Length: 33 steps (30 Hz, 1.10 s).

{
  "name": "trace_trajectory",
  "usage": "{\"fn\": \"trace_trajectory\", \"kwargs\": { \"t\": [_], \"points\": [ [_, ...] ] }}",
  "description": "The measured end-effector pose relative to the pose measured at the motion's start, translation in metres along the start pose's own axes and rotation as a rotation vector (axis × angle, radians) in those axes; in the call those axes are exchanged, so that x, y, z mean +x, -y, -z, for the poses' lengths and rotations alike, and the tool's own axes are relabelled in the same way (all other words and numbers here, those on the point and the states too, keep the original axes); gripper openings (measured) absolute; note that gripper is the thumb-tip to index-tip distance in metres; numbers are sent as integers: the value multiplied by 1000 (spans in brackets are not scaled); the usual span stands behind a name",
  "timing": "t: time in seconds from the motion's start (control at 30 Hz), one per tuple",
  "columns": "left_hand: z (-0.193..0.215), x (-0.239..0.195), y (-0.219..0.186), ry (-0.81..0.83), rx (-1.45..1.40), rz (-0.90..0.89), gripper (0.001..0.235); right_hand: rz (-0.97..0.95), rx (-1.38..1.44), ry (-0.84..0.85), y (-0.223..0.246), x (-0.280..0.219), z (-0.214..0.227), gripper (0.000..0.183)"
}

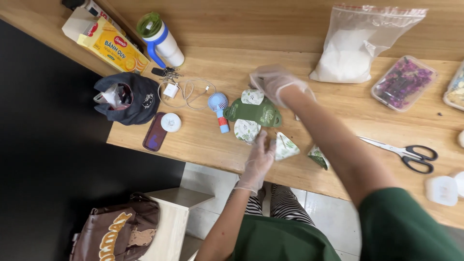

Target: Assembling small patterned paper boxes for packaging products.

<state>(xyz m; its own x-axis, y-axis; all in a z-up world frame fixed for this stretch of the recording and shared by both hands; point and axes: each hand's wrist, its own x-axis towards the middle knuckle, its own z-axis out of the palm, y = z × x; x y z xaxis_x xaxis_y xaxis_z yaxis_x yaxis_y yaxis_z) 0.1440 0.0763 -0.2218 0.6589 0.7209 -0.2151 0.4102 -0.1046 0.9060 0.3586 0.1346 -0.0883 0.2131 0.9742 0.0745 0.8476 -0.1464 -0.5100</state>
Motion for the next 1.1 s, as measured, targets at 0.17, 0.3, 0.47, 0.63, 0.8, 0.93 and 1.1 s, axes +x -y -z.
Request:
{"fn": "trace_trajectory", "kwargs": {
  "t": [0.17, 0.3, 0.47, 0.63, 0.8, 0.93, 1.1],
  "points": [
    [10, -9, -49, 150, 178, 60, 81, -286, 273, -18, 35, -4, 10, 26],
    [-1, -6, -26, 126, 398, -336, 77, -181, -466, 149, 21, -3, 1, 17],
    [-20, 12, -29, 312, 534, -226, 73, -113, -407, 51, -25, 0, -18, 20],
    [-27, 12, 9, 337, 651, -257, 64, -119, -333, 40, -29, -5, -24, 23],
    [-4, 10, -8, 226, 449, -212, 35, -141, -296, 27, -11, -10, -13, 24],
    [23, 13, -49, 376, 607, 92, 41, -287, -99, 87, 3, -15, 2, 39],
    [36, 9, -25, 294, 349, -166, 41, -344, -175, 120, 18, -18, 19, 38]
  ]
}}
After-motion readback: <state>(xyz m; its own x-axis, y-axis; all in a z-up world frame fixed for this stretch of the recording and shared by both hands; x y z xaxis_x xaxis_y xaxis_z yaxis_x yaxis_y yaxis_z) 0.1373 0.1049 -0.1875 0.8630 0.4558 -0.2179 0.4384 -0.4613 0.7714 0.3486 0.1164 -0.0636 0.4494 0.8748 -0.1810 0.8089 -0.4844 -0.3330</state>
